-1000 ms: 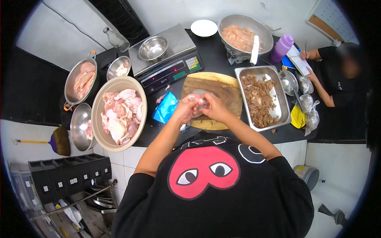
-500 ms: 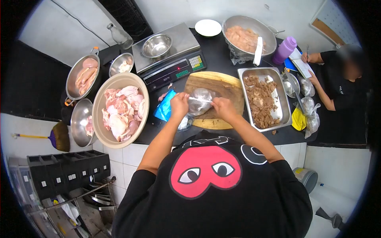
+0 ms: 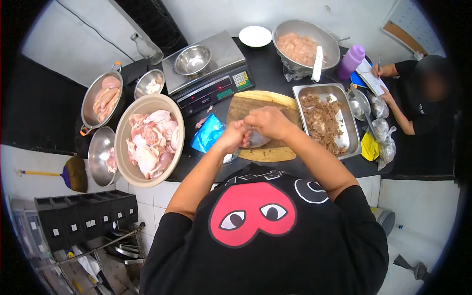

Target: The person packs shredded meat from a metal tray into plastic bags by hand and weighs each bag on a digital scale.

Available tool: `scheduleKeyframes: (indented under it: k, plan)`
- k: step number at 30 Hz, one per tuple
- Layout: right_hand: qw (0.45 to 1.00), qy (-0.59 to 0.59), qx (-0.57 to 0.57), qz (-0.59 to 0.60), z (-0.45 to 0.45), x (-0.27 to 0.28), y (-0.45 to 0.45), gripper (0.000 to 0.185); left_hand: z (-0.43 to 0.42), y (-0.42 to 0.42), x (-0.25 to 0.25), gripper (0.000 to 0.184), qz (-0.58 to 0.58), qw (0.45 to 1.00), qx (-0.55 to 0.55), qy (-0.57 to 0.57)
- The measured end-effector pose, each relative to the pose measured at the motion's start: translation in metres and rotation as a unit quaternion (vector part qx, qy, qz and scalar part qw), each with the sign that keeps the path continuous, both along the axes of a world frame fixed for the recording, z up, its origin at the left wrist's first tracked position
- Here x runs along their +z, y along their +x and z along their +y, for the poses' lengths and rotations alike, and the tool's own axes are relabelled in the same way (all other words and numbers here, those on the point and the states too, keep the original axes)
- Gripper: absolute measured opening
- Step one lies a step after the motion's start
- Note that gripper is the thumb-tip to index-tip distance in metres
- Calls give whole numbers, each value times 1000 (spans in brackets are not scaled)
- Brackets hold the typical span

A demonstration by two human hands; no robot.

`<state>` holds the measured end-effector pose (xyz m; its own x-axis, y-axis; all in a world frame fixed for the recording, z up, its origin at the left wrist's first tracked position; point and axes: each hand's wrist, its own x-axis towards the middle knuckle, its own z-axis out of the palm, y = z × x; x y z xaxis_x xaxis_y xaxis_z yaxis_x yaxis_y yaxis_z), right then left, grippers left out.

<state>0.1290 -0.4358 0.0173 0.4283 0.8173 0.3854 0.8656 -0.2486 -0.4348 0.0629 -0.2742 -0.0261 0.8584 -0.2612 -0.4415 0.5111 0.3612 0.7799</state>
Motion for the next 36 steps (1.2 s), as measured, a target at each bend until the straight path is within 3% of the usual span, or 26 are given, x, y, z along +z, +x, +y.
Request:
scheduleKeyframes:
  k: [4,7,11,14,17,21,24,25,26,27,28,29,31,36]
  plan:
    - [983,150,-58,86,-3,-2,9,13,16,9,22,21,-173,967,-85,164]
    - [970,156,-97,161,-5,-3,5,10,11,12,32,14,-244,930,-68,267]
    - [964,158,-125,174,-6,-19,-3,11,0,10,16,7,-281,880,-10,383]
    - [959,141,-153,193,-6,-47,-6,11,-3,5,-12,7,-313,843,64,432]
    - [958,119,-182,185,-6,-67,-8,11,-4,-1,-26,8,-197,906,105,359]
    - [955,74,-181,223,-2,-74,-15,13,-10,-5,-35,9,-225,904,162,327]
    - [949,71,-174,253,1,-69,-21,16,-7,-7,-25,9,-315,809,151,472]
    - [947,75,-174,260,0,-62,-23,18,-3,-2,-37,10,-299,816,152,472]
    - [941,67,-170,284,-2,-54,-26,20,6,1,-40,11,-181,911,128,348]
    - [935,58,-168,308,-2,-37,-31,22,15,3,-31,11,-57,971,98,210]
    - [928,50,-165,331,-2,-29,-35,24,18,3,-22,11,70,993,65,65]
    - [952,37,-170,250,0,-30,-38,24,16,1,-13,12,77,993,77,42]
    - [980,11,-179,84,3,-40,-41,23,13,0,-13,13,42,994,56,83]
    - [985,7,-171,1,3,-60,-39,21,13,-2,-20,15,-75,962,28,262]
